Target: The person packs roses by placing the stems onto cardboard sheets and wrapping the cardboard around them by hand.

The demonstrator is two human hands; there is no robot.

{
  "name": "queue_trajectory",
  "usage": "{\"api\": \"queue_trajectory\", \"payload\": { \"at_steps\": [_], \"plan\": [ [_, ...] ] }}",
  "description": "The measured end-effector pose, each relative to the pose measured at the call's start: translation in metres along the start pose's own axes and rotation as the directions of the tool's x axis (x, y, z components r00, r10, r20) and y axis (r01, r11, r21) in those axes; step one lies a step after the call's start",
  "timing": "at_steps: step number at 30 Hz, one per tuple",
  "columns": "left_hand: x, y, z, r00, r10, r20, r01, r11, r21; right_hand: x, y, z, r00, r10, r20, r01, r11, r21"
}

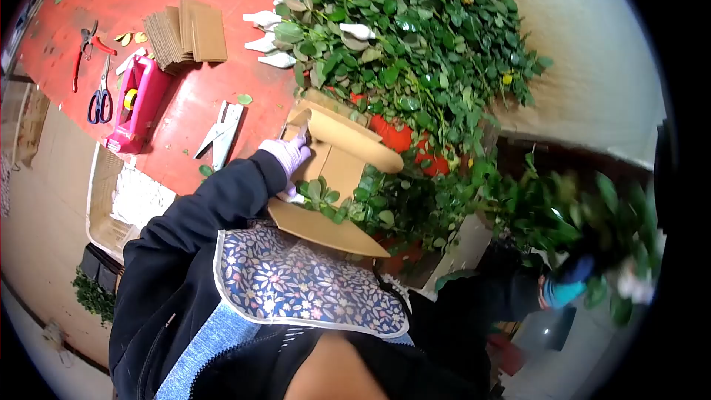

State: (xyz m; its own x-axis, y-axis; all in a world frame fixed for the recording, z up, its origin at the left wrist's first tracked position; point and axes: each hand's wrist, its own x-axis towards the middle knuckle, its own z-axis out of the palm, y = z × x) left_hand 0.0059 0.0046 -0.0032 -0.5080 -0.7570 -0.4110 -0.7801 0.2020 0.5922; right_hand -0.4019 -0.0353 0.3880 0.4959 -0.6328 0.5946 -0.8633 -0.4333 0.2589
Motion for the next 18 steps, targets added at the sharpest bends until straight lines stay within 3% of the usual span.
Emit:
{"api": "queue_trajectory", "payload": {
  "at_steps": [2,5,8,9,11,12,13,14,16,17,18],
  "plan": [
    [-0.004,-0.003,0.002,0.998,0.036,-0.050,-0.037,0.999,-0.015,0.014,-0.044,0.030,0.959,-0.092,0.267,0.037,0.979,0.202],
    [-0.004,-0.004,0.002,0.996,0.060,-0.065,-0.062,0.997,-0.036,0.020,-0.103,0.084,0.767,-0.338,0.545,0.067,0.887,0.457],
    [0.001,-0.001,0.001,0.997,-0.072,-0.004,0.072,0.997,-0.039,-0.018,-0.141,0.140,0.590,-0.492,0.640,-0.011,0.788,0.616],
    [-0.001,-0.002,0.003,0.997,-0.077,-0.004,0.077,0.996,-0.038,-0.041,-0.149,0.160,0.578,-0.496,0.648,-0.079,0.756,0.650],
    [-0.008,-0.007,0.007,0.997,-0.081,-0.018,0.073,0.961,-0.268,-0.086,-0.155,0.196,0.534,-0.477,0.698,-0.157,0.755,0.637],
    [-0.006,-0.016,0.026,0.992,0.002,-0.126,-0.053,0.911,-0.408,-0.107,-0.159,0.213,0.492,-0.463,0.738,-0.241,0.742,0.626],
    [-0.012,-0.018,0.026,0.993,-0.001,-0.117,-0.047,0.913,-0.406,-0.114,-0.168,0.223,0.444,-0.448,0.776,-0.325,0.726,0.606],
    [-0.017,-0.019,0.026,0.992,0.005,-0.129,-0.074,0.838,-0.540,-0.113,-0.172,0.228,0.306,-0.456,0.836,-0.345,0.765,0.544],
    [-0.030,-0.017,0.023,0.998,0.008,-0.065,-0.058,0.551,-0.833,-0.125,-0.176,0.243,0.336,-0.509,0.792,-0.452,0.651,0.610],
    [-0.029,-0.020,0.028,0.999,0.011,-0.054,-0.051,0.552,-0.832,-0.129,-0.177,0.248,0.359,-0.513,0.780,-0.520,0.584,0.623],
    [-0.025,-0.024,0.038,0.993,0.068,-0.096,-0.114,0.345,-0.932,-0.129,-0.173,0.252,0.314,-0.528,0.789,-0.483,0.627,0.612]
  ]
}}
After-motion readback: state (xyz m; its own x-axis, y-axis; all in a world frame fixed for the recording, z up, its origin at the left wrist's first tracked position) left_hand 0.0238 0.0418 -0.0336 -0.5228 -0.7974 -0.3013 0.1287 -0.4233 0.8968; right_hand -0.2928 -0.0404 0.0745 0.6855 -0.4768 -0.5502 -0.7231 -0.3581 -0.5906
